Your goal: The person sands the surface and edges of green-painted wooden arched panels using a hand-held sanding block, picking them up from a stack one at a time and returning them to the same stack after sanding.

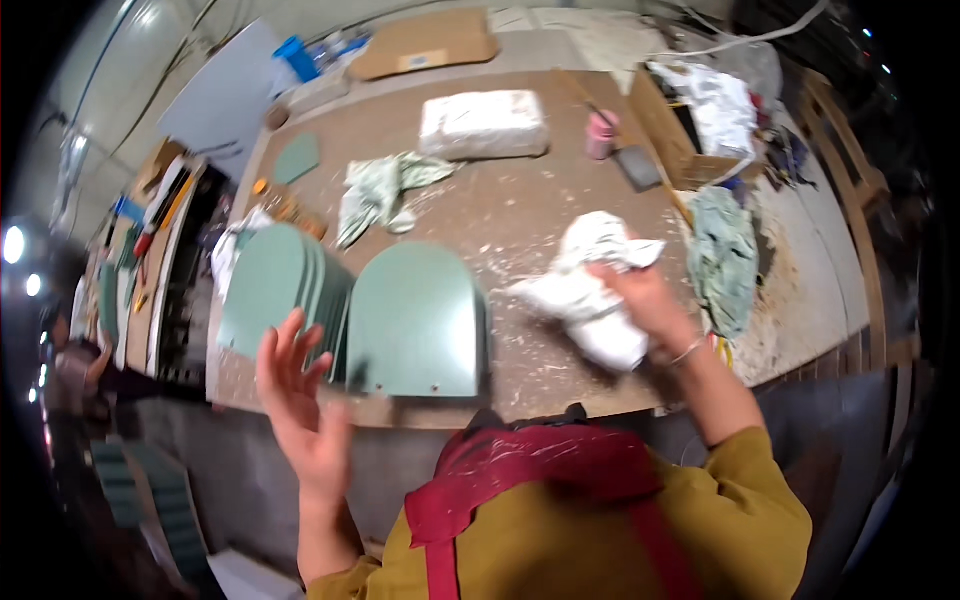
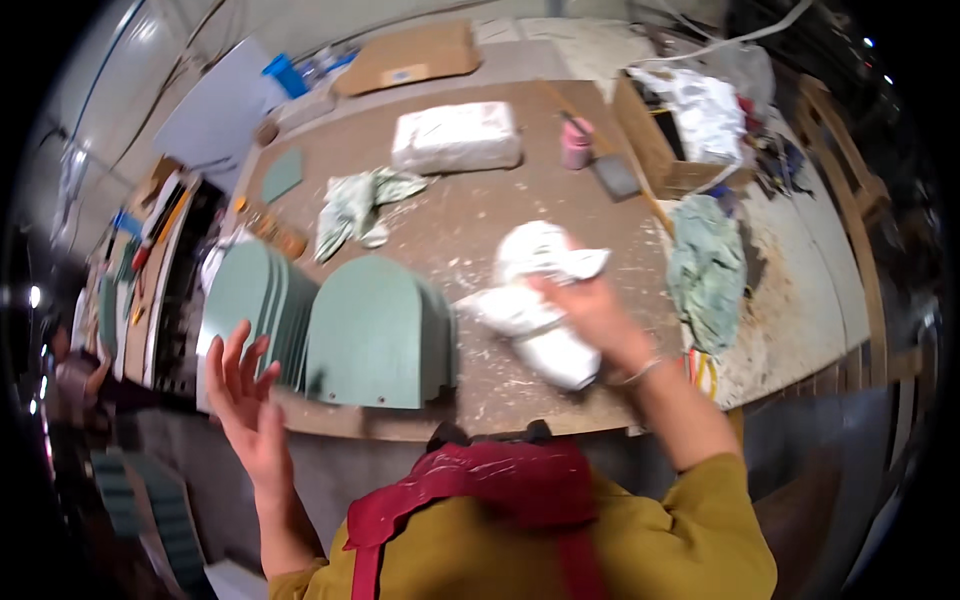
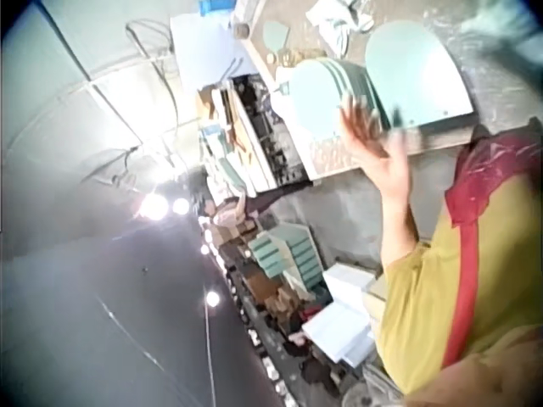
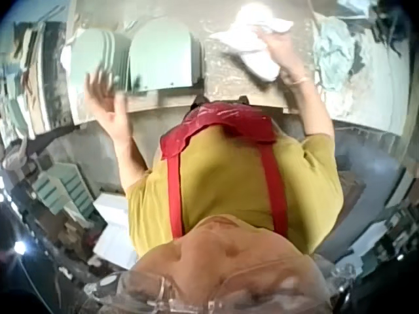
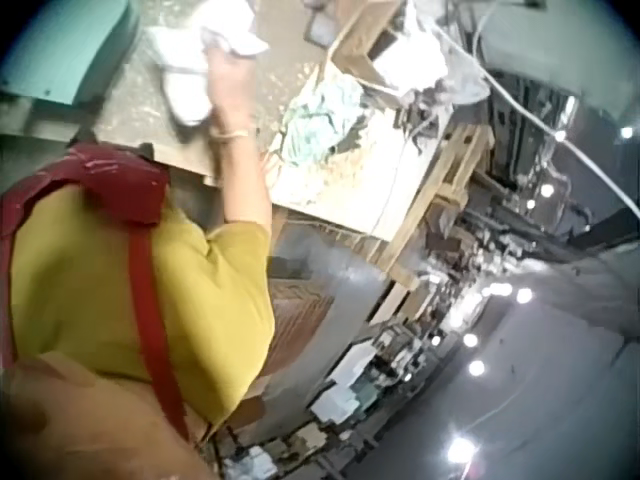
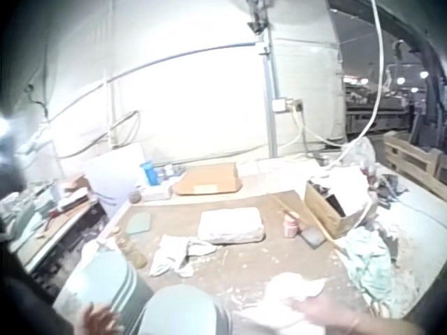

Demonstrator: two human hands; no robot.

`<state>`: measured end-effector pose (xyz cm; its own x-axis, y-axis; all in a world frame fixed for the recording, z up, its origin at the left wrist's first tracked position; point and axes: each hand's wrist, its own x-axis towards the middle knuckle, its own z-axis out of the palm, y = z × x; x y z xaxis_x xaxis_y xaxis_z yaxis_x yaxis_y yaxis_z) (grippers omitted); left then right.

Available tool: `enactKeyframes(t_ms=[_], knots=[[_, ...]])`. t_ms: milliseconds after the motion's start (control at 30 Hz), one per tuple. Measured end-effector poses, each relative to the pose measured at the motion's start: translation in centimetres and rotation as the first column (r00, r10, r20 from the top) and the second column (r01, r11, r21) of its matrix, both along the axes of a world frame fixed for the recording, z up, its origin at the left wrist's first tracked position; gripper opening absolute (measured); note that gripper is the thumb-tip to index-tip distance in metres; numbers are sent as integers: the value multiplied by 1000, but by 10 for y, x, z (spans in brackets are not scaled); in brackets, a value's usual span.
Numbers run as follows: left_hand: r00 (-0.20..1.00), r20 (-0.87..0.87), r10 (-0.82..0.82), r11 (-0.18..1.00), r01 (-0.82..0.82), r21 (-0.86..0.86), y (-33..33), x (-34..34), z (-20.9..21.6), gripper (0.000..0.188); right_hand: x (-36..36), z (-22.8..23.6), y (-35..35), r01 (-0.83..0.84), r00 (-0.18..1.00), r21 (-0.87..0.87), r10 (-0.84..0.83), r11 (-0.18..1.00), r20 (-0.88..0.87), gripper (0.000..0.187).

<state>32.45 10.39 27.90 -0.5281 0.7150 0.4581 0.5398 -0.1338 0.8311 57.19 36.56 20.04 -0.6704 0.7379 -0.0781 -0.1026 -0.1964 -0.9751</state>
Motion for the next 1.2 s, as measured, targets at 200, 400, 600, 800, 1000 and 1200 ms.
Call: enactKeyframes(t_ms=[200, 400, 600, 800, 1000, 1200], knots=[[782, 502, 370, 920, -236, -312, -83, -5, -98, 45, 72, -55, 98, -741, 338, 273, -10, 613, 941, 83], [346, 879, 328, 913, -357, -200, -61, -3, -185, 44, 17, -55, 179, -405, 656, 500, -139, 766, 742, 78], [226, 894, 386, 903, -292, -316, -35, -21, -218, 40, -6, -131, 245, -188, 413, 860, -756, 475, 508, 60], [250, 805, 537, 843, -128, -523, -20, -31, -187, 55, -9, -132, 257, -275, 281, 815, -768, 510, 575, 53], [283, 824, 491, 862, -22, -507, -8, -40, -191, 54, 12, -114, 246, -179, 465, 809, -676, 560, 571, 62], [309, 852, 424, 882, 74, -465, -10, -45, -193, 53, -57, -64, 64, 50, 998, -150, -43, 987, 51, 62]])
